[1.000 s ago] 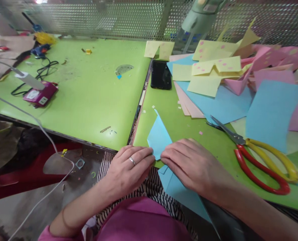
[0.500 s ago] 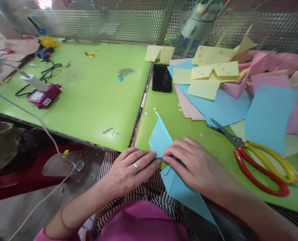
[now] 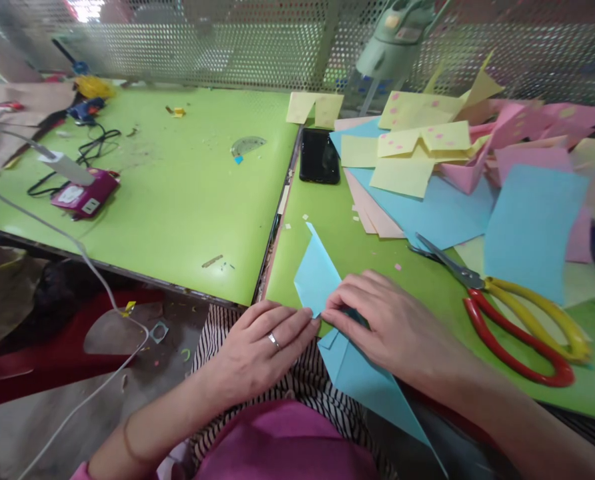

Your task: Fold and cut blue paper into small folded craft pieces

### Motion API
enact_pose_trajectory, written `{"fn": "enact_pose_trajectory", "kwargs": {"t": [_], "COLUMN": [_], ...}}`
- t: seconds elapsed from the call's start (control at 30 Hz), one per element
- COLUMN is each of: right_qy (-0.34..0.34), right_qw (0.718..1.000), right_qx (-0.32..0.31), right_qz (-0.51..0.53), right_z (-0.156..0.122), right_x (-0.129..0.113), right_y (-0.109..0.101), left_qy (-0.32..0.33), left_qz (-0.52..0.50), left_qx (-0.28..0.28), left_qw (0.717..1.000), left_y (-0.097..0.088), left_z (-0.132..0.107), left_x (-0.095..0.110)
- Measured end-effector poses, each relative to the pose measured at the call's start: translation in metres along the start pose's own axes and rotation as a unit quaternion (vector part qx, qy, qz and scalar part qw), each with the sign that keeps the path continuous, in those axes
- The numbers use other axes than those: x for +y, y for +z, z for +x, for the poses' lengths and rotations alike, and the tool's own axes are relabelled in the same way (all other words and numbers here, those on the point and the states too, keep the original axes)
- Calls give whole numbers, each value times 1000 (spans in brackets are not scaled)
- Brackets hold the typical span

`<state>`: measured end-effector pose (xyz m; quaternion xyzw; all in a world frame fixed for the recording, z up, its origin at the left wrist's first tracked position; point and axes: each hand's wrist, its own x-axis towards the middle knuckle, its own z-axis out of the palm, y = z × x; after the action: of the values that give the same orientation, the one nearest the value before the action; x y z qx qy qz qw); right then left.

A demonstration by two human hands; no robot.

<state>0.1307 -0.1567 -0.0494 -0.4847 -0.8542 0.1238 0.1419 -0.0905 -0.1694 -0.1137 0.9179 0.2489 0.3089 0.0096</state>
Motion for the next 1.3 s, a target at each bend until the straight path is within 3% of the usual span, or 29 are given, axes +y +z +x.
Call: {"fn": "enact_pose_trajectory", "kwargs": {"t": [0.2,0.4,0.67,0.87,1.1,1.3], "right_qy": [5,-71,-123,-118,-18,-63], "right_qw": [1000,997,991,993,998,996], "right_qx": [-3,27,36,-14,-12,5], "right_qz": [18,2,-36,6,65,63], "right_z": [-2,-2,3,11,10,7], "right_x": [0,-5,-6,-6,-4,-3], "right_y": [0,2,7,5,4,5], "left_qy": [-9,-10,-13,-11,-7,14], "left_qz": [-3,-13,-45,-14,1,23], "left_qx": [-7,-5,2,-12,-16,-4], "left_qw": [1000,1000,999,1000,1000,1000], "left_y": [0,-2,-6,-6,-7,-6], "left_z": [-4,-2,0,1,0,-1], "left_x": [-1,-1,-6,-5,-5,-5]}}
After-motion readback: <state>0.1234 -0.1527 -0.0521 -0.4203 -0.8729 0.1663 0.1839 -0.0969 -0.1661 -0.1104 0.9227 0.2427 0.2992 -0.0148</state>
